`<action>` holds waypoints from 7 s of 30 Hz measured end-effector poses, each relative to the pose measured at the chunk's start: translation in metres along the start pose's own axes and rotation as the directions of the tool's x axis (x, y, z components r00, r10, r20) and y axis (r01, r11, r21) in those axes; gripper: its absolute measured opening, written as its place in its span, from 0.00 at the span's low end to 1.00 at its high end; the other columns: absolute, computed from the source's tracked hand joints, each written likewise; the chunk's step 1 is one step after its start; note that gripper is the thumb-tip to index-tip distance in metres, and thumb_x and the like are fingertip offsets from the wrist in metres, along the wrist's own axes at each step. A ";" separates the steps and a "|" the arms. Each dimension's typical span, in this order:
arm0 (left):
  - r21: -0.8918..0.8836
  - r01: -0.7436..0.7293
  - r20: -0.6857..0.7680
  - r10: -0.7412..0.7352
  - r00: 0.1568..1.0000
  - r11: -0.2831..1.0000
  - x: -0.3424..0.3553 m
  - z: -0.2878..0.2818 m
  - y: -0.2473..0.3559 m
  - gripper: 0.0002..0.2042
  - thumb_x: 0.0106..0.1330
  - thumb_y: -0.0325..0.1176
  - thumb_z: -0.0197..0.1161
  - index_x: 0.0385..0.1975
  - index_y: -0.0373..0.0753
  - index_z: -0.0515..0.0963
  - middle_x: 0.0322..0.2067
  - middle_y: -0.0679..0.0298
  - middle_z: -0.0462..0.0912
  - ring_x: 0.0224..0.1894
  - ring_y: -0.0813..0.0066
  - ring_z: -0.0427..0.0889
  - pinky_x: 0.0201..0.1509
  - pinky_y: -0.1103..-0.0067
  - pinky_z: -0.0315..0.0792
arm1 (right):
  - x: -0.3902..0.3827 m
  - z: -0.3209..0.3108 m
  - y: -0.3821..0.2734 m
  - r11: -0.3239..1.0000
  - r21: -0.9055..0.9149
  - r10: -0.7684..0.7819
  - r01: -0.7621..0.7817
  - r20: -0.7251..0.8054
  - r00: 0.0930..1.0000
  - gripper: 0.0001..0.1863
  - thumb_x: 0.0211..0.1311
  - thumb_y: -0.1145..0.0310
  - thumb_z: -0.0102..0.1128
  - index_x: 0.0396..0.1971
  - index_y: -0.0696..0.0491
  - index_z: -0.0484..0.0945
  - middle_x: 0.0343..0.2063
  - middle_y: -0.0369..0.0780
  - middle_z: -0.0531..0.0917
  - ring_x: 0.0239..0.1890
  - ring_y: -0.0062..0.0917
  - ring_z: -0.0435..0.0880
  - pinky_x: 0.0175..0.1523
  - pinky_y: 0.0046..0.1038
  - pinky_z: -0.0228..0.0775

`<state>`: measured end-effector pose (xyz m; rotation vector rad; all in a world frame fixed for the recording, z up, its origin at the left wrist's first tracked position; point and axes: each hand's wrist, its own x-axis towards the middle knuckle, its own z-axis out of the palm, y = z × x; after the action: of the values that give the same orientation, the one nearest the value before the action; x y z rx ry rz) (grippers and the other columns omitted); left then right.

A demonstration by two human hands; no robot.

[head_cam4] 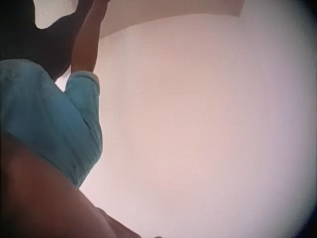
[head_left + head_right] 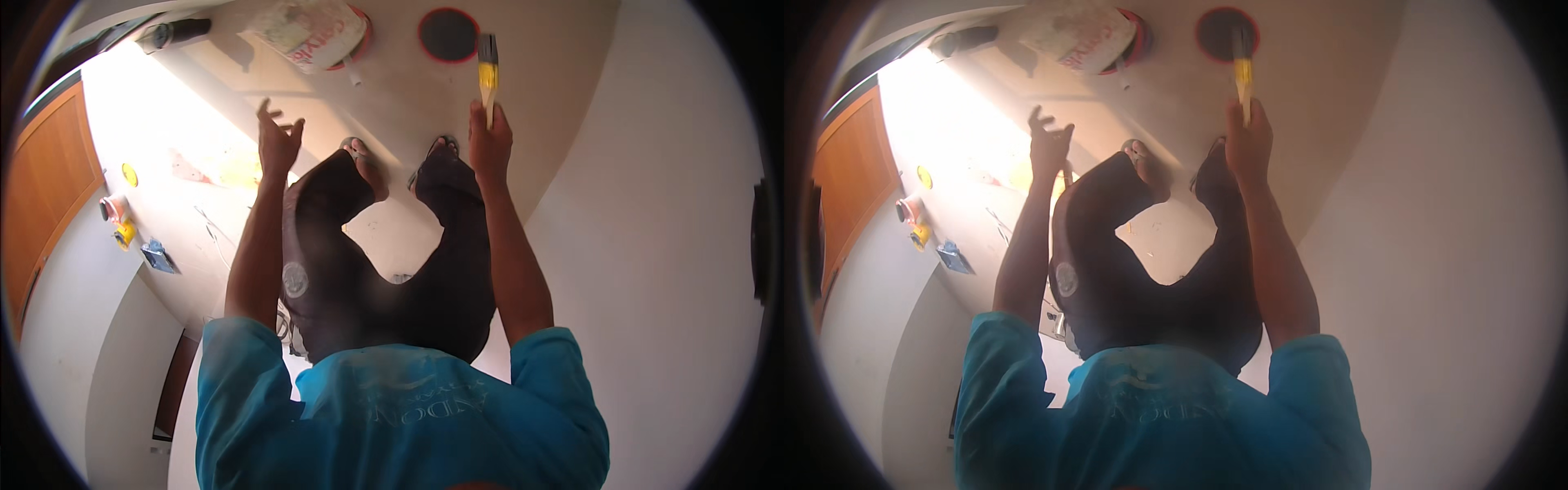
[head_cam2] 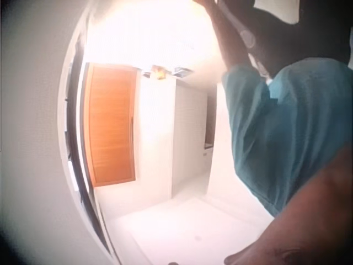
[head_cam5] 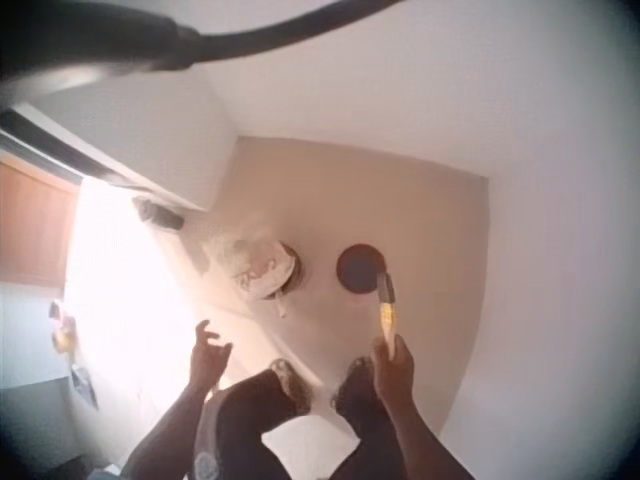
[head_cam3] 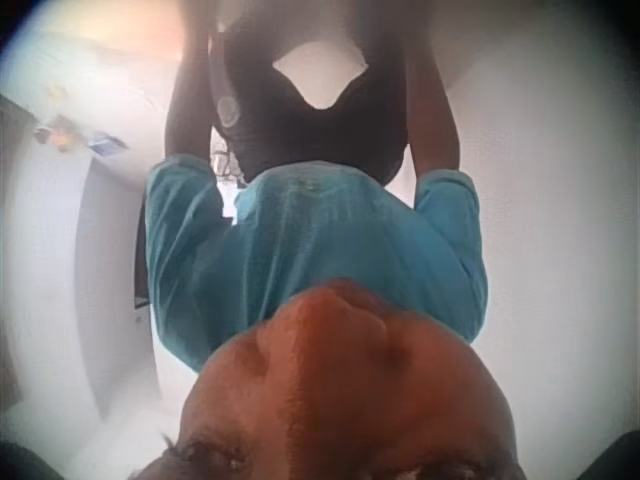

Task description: The person pours paint from a can into a bucket, then uses a paintbrush to stir the contents. They scrape excess paint from the brush onto a PVC pipe and continue mixing. Finally, they move the bucket and pick up a paint roller.

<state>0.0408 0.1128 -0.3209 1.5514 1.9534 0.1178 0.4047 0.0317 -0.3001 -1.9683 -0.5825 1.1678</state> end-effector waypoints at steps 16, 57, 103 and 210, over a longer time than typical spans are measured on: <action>0.077 -0.238 -0.349 0.250 0.903 0.968 0.114 0.117 -0.035 0.57 0.62 0.36 0.74 0.77 0.32 0.30 0.73 0.35 0.56 0.63 0.44 0.80 0.62 0.58 0.77 | 0.198 0.098 0.028 0.931 0.248 -0.289 0.266 0.062 0.955 0.19 0.77 0.54 0.58 0.45 0.56 0.81 0.19 0.26 0.70 0.20 0.08 0.66 0.26 0.17 0.60; -0.514 -0.220 -0.179 0.147 0.973 0.829 0.162 0.043 -0.005 0.32 0.69 0.33 0.49 0.72 0.27 0.52 0.53 0.38 0.78 0.35 0.52 0.90 0.38 0.70 0.89 | 0.109 0.154 -0.005 0.395 -0.104 -0.863 0.913 0.299 0.407 0.14 0.67 0.61 0.61 0.35 0.58 0.83 0.28 0.40 0.85 0.31 0.29 0.83 0.39 0.35 0.74; -0.510 -0.261 -0.174 0.199 0.964 0.819 0.173 0.026 -0.024 0.40 0.58 0.40 0.72 0.68 0.32 0.60 0.54 0.44 0.77 0.45 0.51 0.86 0.53 0.66 0.82 | 0.191 0.357 -0.054 0.076 -0.297 -0.671 0.952 0.690 0.269 0.21 0.71 0.59 0.52 0.53 0.55 0.85 0.53 0.46 0.86 0.56 0.36 0.86 0.62 0.37 0.76; 0.143 -0.394 -0.558 0.403 0.726 0.908 0.151 0.091 -0.009 0.36 0.73 0.32 0.52 0.79 0.48 0.46 0.63 0.41 0.74 0.52 0.49 0.87 0.50 0.65 0.85 | 0.225 0.320 -0.015 -0.050 -0.535 -0.810 0.844 0.516 0.279 0.14 0.72 0.71 0.50 0.44 0.61 0.84 0.42 0.51 0.88 0.46 0.40 0.90 0.50 0.37 0.84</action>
<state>0.0650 0.2187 -0.4607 2.1096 1.9986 0.8556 0.2312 0.3187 -0.5012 -1.4919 -2.2514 0.0282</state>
